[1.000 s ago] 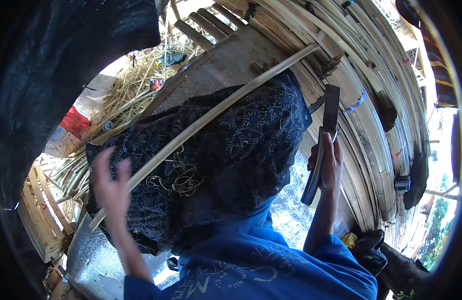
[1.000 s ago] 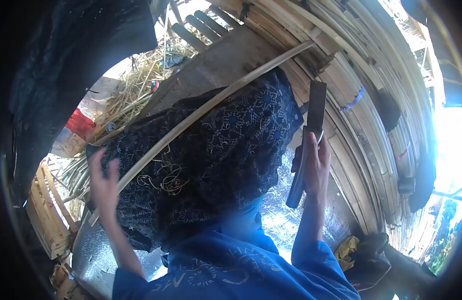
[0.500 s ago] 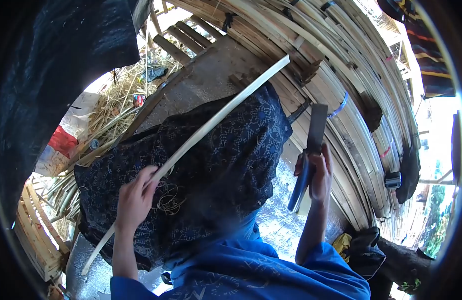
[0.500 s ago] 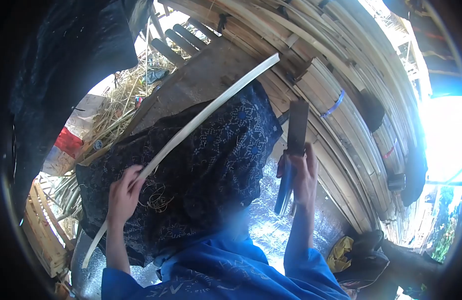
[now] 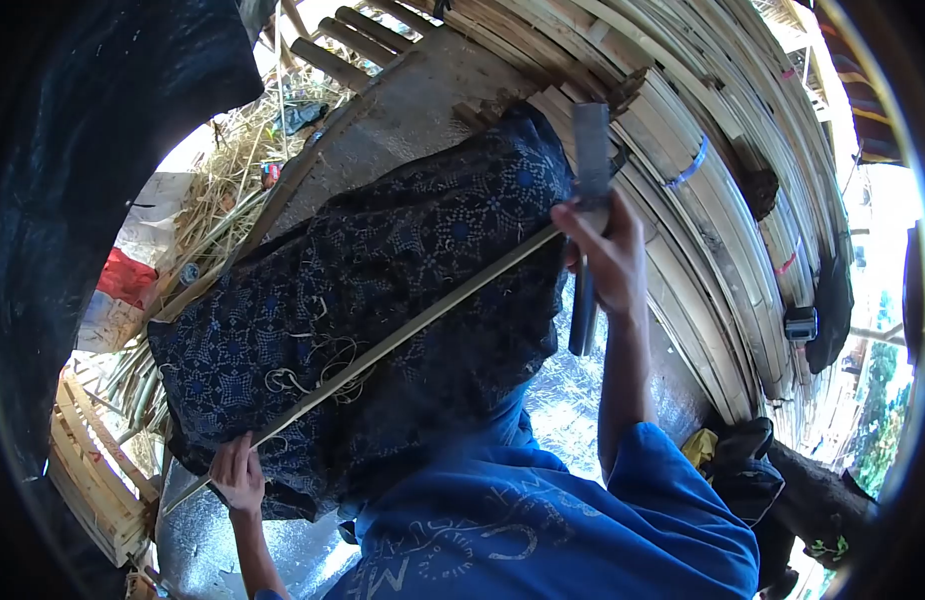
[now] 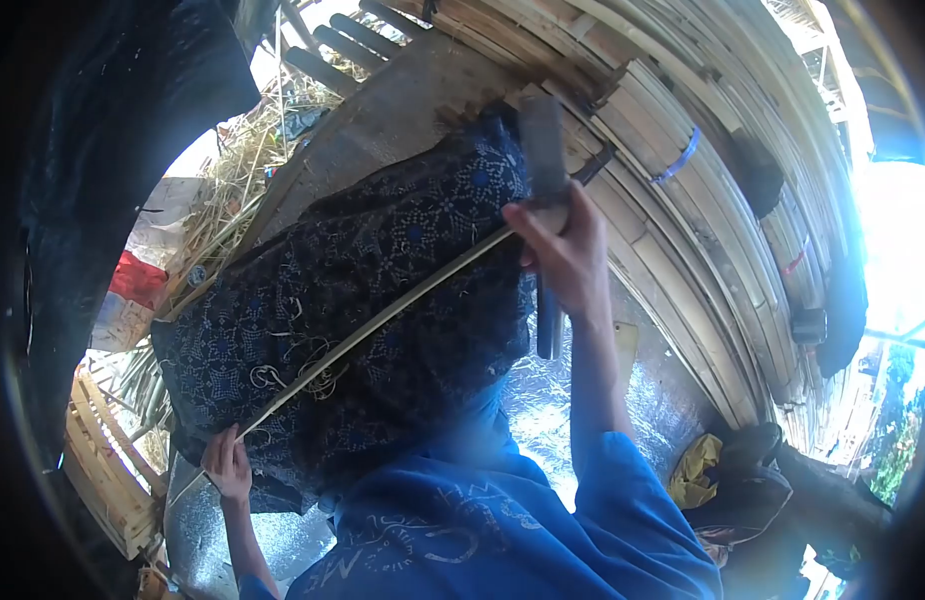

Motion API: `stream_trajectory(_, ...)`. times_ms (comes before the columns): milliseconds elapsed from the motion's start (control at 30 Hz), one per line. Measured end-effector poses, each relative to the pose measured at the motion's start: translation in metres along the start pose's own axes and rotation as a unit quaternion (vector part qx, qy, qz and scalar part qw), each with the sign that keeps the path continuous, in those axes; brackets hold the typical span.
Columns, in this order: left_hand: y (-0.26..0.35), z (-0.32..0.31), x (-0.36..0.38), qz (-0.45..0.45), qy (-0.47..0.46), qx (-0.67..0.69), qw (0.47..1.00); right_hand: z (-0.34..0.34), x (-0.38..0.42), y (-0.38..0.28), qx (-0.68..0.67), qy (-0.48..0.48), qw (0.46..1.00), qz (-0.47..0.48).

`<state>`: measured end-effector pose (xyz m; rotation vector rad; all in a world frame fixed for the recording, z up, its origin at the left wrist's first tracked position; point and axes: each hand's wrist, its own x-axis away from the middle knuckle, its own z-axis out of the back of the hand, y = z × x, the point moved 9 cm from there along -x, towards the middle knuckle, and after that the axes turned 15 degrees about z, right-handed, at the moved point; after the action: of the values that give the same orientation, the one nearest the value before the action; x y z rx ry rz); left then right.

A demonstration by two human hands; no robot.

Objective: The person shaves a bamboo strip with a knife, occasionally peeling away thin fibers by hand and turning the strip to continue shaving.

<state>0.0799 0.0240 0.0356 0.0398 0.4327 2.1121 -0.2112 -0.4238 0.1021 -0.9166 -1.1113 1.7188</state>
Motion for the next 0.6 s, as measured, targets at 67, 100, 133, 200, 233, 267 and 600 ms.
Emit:
stream_trajectory(67,0.034,0.007,-0.024,-0.05,0.014,-0.037,0.998,0.0,0.003,0.008,0.012,-0.018,1.0,-0.006)
stream_trajectory(100,0.056,0.01,-0.035,-0.097,0.029,-0.078,0.992,0.0,0.005,0.008,0.012,-0.017,1.0,-0.008)
stream_trajectory(133,0.068,0.01,-0.045,-0.095,0.022,-0.064,0.993,0.0,0.006,0.008,0.014,-0.015,1.0,-0.01)
stream_trajectory(200,0.085,-0.005,-0.058,-0.078,-0.027,-0.011,0.997,0.0,0.006,0.006,0.006,-0.001,1.0,0.004)
stream_trajectory(233,0.092,-0.016,-0.064,-0.056,-0.073,0.041,0.995,-0.001,0.007,0.005,0.007,0.0,1.0,0.004)
stream_trajectory(267,0.106,-0.019,-0.07,-0.074,-0.058,0.044,0.995,0.0,0.008,0.003,0.02,0.008,1.0,0.006)
stream_trajectory(600,0.102,-0.055,-0.063,-0.069,-0.038,0.045,0.996,0.023,0.045,0.026,0.03,-0.018,0.999,-0.012)
